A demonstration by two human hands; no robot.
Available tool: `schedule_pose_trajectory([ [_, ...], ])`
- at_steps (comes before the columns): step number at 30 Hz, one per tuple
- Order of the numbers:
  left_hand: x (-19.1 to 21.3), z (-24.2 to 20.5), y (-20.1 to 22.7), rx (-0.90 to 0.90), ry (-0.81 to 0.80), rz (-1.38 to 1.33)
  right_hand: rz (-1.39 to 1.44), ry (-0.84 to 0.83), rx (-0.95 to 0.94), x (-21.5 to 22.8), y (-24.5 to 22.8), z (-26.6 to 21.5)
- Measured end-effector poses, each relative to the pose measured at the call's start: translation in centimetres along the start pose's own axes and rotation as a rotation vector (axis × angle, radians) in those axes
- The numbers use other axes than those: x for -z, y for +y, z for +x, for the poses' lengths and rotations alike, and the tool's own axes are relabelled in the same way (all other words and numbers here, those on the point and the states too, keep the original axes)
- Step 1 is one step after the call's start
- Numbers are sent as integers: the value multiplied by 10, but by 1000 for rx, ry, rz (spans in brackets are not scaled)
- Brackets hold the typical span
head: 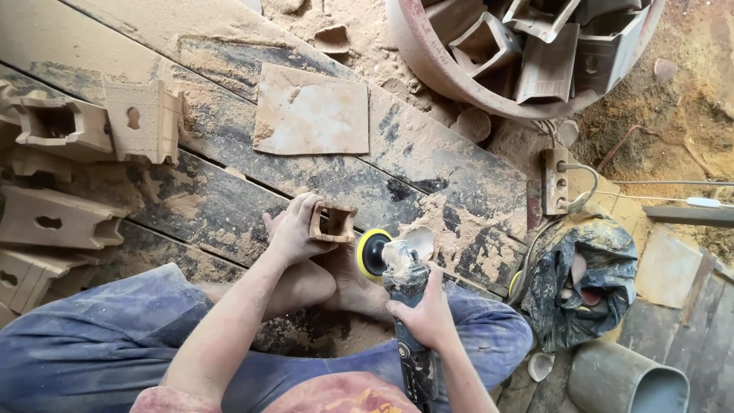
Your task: Sanding small wooden components using a handheld power sander in a workshop environment.
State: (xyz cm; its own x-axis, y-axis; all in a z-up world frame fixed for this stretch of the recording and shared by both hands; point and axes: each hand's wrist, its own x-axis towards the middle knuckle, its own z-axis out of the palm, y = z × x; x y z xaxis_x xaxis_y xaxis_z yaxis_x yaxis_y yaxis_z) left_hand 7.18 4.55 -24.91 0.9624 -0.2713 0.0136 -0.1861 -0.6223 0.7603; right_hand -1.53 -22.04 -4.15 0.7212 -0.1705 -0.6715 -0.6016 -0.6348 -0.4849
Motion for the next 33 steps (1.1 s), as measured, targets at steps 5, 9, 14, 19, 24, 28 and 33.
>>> schedule_pose_trajectory([
  [5, -1, -1, 0, 101, -74, -14, -37, -11, -4, -13, -18, -3],
  [9, -5, -1, -4, 38, -47, 26, -138, -25, 51, -25, -11, 1],
  [14, -13, -3, -13, -29, -31, -9, -93, -16, 4, -27, -17, -5],
  [19, -15, -3, -11, -41, -32, -6, -63, -10, 24, -30, -13, -3],
  [24, -8, -2, -4, -18, -74, 56, -116, 13, 1, -33, -8, -1],
  [28, -11, -2, -6, 9, -86, 70, -117, 11, -17, -28, -13, 0],
  [33, -11, -8, -6, -137, 171, -73, 17, 85, -97, -18, 4, 5],
])
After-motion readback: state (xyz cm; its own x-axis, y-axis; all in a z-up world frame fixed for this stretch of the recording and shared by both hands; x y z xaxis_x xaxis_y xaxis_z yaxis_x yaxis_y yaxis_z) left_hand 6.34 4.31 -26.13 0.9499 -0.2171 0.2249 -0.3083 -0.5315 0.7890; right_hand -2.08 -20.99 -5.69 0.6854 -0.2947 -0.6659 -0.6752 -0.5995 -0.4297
